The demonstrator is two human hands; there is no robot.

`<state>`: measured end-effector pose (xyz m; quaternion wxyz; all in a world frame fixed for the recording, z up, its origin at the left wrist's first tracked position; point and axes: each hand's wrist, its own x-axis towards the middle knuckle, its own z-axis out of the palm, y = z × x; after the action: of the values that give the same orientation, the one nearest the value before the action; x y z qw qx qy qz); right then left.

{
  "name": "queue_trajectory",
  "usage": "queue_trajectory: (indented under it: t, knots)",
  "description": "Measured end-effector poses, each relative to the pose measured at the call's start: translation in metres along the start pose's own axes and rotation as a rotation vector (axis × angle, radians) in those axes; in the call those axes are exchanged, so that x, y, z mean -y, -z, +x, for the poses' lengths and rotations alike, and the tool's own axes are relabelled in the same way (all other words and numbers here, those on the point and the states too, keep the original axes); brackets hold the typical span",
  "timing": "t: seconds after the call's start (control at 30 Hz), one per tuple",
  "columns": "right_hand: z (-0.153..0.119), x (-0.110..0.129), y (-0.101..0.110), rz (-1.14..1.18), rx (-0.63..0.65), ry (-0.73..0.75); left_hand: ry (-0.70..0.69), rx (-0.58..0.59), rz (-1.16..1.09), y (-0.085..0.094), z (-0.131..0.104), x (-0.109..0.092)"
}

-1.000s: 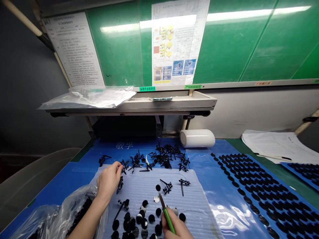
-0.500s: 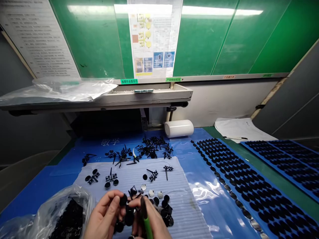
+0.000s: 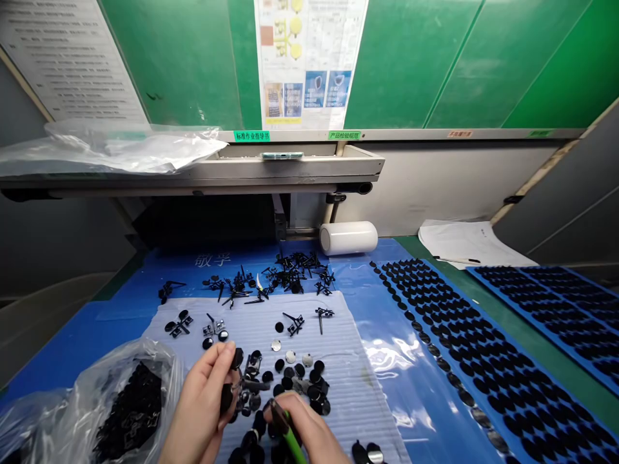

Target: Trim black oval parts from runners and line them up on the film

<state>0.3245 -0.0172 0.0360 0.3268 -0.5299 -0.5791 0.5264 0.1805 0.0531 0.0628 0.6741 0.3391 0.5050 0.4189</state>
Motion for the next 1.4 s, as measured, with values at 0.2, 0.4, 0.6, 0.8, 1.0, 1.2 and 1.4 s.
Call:
queue_trajectory:
  t: [0.2,0.4,0.6,0.8,1.0,1.2,1.4]
  knots:
    - [0.009,0.001,-0.009,-0.002,0.165,0.018,0.114,0.075,-0.091,-0.01,-0.009,-0.003]
    - [0.014,0.0,-0.008,-0.083,0.27,-0.017,0.104,0.088,-0.153,-0.008,-0.01,0.002]
    - [0.011,0.007,-0.007,-0.15,0.194,-0.064,0.147,0.077,-0.161,-0.009,-0.009,0.001]
    - [0.011,0.0,-0.013,-0.299,0.1,-0.039,0.174,0.055,-0.152,-0.007,-0.003,0.007]
    - [0.019,-0.002,-0.01,-0.304,-0.078,-0.064,0.165,0.123,-0.209,0.005,-0.003,0.008]
    - [0.028,0.002,-0.007,-0.226,-0.073,-0.112,0.129,0.107,-0.058,0.015,0.006,0.02]
    - [0.026,-0.014,0.0,-0.102,-0.13,-0.23,-0.138,-0.025,0.542,0.034,0.031,0.031]
